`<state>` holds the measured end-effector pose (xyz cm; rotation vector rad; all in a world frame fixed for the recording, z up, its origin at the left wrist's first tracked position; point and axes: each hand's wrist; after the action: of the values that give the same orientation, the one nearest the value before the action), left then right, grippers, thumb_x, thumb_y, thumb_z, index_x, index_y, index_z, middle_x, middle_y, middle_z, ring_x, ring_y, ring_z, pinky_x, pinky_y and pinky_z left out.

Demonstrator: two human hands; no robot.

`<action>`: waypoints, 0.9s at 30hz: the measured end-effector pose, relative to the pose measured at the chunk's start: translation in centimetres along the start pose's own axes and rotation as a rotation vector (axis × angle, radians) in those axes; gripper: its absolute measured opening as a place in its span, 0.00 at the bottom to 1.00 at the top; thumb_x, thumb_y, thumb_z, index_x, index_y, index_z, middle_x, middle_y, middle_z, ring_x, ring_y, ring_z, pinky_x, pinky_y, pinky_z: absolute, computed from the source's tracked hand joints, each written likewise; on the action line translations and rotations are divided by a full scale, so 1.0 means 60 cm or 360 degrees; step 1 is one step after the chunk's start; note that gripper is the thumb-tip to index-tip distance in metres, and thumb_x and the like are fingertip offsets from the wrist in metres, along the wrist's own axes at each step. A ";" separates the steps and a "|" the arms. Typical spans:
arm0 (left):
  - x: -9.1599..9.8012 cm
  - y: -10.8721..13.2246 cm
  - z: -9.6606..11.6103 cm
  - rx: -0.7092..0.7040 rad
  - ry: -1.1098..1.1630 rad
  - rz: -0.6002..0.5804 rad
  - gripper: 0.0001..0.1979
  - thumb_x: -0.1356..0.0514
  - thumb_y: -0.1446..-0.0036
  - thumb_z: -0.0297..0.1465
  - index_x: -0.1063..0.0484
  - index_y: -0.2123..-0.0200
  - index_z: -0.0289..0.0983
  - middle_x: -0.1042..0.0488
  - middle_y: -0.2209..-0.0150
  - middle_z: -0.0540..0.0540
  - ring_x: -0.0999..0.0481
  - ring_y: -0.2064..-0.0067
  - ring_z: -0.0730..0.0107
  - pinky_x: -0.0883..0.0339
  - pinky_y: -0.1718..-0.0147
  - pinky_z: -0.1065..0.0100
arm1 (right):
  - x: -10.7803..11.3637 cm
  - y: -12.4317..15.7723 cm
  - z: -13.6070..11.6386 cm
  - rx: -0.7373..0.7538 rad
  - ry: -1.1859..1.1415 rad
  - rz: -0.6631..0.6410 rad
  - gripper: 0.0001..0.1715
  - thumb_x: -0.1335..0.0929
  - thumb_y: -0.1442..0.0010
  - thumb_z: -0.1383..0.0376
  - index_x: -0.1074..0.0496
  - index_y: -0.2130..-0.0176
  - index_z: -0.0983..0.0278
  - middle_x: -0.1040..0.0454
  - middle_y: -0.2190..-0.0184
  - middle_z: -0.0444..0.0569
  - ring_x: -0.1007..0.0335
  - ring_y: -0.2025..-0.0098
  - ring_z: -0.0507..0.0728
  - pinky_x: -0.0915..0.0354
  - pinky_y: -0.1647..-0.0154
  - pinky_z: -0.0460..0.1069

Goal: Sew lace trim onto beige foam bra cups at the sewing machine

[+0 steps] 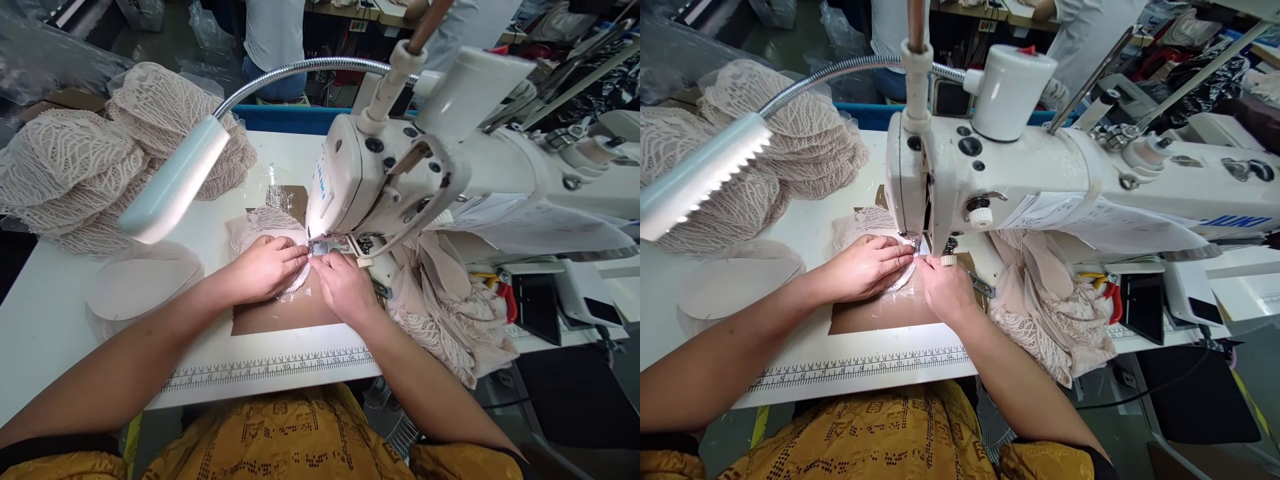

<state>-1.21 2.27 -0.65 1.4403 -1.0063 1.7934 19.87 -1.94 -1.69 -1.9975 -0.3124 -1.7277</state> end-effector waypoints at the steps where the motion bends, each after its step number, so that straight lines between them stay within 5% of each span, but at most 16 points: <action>1: 0.001 0.000 -0.001 0.0001 0.0019 0.0012 0.17 0.49 0.33 0.31 0.30 0.45 0.33 0.28 0.43 0.38 0.30 0.48 0.55 0.35 0.54 0.56 | 0.001 0.001 0.000 0.0035 -0.0030 0.0011 0.22 0.39 0.37 0.72 0.24 0.49 0.63 0.24 0.63 0.50 0.36 0.64 0.57 0.43 0.66 0.51; 16: 0.001 0.001 -0.017 -0.0098 0.0082 -0.0036 0.18 0.49 0.33 0.31 0.32 0.43 0.36 0.27 0.44 0.41 0.30 0.50 0.58 0.36 0.52 0.58 | 0.006 0.007 0.000 0.0188 -0.0172 -0.0047 0.19 0.41 0.36 0.72 0.23 0.55 0.63 0.28 0.66 0.49 0.42 0.68 0.55 0.46 0.65 0.49; 27: 0.003 -0.006 0.016 0.0162 0.0055 -0.0026 0.18 0.49 0.32 0.33 0.28 0.46 0.32 0.28 0.43 0.39 0.31 0.50 0.55 0.35 0.54 0.57 | 0.004 0.004 0.006 0.0084 -0.0089 -0.0003 0.20 0.39 0.37 0.72 0.23 0.53 0.63 0.26 0.65 0.49 0.38 0.65 0.56 0.44 0.65 0.50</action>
<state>-0.48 1.64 -0.30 1.4685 -0.8946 1.8750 20.32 -2.00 -1.54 -2.0109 -0.3751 -1.6500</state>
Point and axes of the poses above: each hand's wrist, its own y-axis away from the middle knuckle, its own x-axis out of the back of the hand, z = x × y
